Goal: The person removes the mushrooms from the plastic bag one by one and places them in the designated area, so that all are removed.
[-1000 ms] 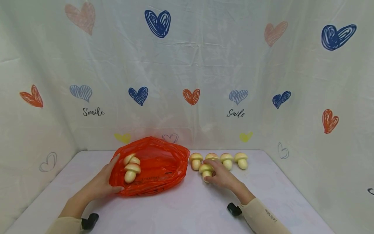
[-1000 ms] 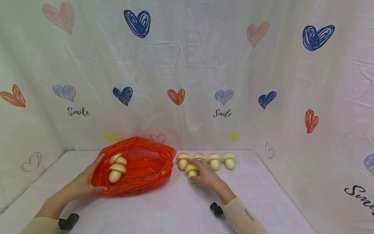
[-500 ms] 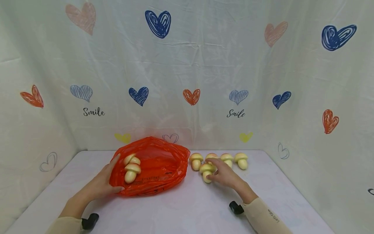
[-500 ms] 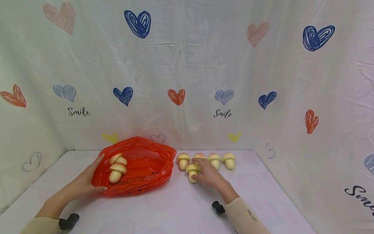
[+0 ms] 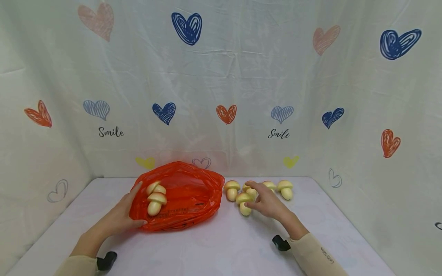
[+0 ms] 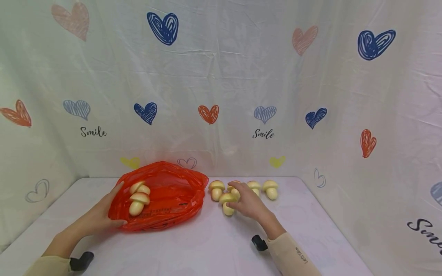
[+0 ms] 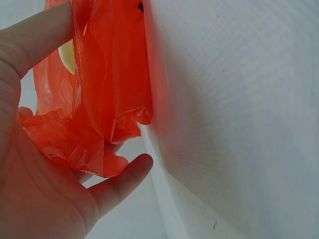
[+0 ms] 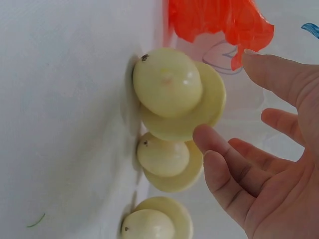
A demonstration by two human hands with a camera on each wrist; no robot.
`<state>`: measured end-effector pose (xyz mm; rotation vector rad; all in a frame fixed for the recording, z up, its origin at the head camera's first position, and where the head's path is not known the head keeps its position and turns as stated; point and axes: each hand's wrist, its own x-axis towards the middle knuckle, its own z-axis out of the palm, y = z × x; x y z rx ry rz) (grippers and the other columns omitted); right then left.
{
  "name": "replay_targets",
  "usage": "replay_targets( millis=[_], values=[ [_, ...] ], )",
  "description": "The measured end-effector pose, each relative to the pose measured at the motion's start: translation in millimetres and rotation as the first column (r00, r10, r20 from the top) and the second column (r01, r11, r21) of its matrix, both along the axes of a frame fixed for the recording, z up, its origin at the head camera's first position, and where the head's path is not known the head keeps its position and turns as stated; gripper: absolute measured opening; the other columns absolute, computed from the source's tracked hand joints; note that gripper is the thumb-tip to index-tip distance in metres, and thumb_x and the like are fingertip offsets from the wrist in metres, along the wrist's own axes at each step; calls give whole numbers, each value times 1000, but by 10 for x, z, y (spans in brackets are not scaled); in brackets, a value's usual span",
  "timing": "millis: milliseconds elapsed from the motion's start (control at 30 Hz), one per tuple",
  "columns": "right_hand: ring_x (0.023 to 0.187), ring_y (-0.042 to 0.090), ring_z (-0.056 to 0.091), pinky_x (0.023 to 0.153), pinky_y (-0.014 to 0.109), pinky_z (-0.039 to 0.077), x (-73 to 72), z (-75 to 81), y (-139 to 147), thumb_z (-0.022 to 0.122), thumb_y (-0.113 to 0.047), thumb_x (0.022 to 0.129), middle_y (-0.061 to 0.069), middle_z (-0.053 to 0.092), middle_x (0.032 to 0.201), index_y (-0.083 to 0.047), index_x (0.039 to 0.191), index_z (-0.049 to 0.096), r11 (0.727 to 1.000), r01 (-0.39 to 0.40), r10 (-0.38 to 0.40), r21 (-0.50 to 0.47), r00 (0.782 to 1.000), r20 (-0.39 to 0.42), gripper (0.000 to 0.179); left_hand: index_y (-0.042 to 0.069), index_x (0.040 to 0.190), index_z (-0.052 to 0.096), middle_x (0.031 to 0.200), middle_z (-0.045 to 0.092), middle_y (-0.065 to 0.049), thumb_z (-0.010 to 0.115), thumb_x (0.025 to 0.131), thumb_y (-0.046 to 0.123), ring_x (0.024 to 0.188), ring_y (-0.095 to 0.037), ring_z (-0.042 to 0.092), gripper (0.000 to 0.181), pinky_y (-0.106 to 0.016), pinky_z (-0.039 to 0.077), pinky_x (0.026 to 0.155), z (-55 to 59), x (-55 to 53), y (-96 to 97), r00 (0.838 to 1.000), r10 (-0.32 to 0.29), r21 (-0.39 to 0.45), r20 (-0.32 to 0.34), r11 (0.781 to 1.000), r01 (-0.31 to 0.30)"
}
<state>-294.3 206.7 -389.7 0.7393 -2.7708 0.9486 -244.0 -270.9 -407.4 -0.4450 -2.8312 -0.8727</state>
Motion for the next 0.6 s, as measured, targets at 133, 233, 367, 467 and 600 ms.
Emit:
replay_targets(
  millis=[133, 233, 367, 467, 600],
  values=[
    [67, 13, 52, 53, 26, 48, 19, 30, -10, 76, -26, 82, 11, 54, 125, -12, 139, 47, 1000, 15, -15, 5, 1000, -2, 65, 12, 154, 5, 138, 33, -32, 86, 67, 33, 124, -51, 36, 121, -68, 39, 91, -6, 4, -9, 1000, -4, -2, -8, 1000, 4],
    [70, 15, 53, 53, 26, 48, 30, 43, -22, 76, -26, 83, 11, 54, 127, -11, 138, 48, 1000, 16, -16, 0, 1000, -7, 63, 12, 154, 4, 138, 32, -33, 86, 67, 33, 124, -52, 36, 121, -68, 40, 90, -7, 11, -13, 1000, -3, -5, -10, 1000, 3],
    [74, 17, 55, 55, 25, 49, 41, 40, -46, 75, -27, 83, 11, 55, 128, -12, 135, 51, 1000, -7, 6, -21, 1000, -20, 59, 14, 154, 3, 139, 32, -32, 86, 67, 32, 124, -52, 35, 122, -68, 40, 90, -4, 15, -9, 1000, 1, -4, -6, 1000, -1],
    [75, 17, 55, 57, 25, 50, 51, 34, -65, 75, -27, 83, 8, 56, 128, -14, 131, 54, 999, -24, 23, -29, 999, -33, 54, 15, 154, 3, 140, 31, -32, 86, 67, 31, 125, -52, 35, 121, -68, 39, 91, -7, 4, -11, 1000, -1, 0, -8, 1000, 1],
    [75, 14, 56, 58, 24, 50, 64, 25, -92, 75, -28, 83, 4, 58, 125, -14, 126, 58, 999, -35, 34, -24, 998, -45, 48, 15, 154, 3, 140, 31, -32, 86, 67, 32, 125, -52, 34, 122, -68, 40, 91, -21, -3, -15, 1000, 2, -1, -9, 1000, -2]
  ],
)
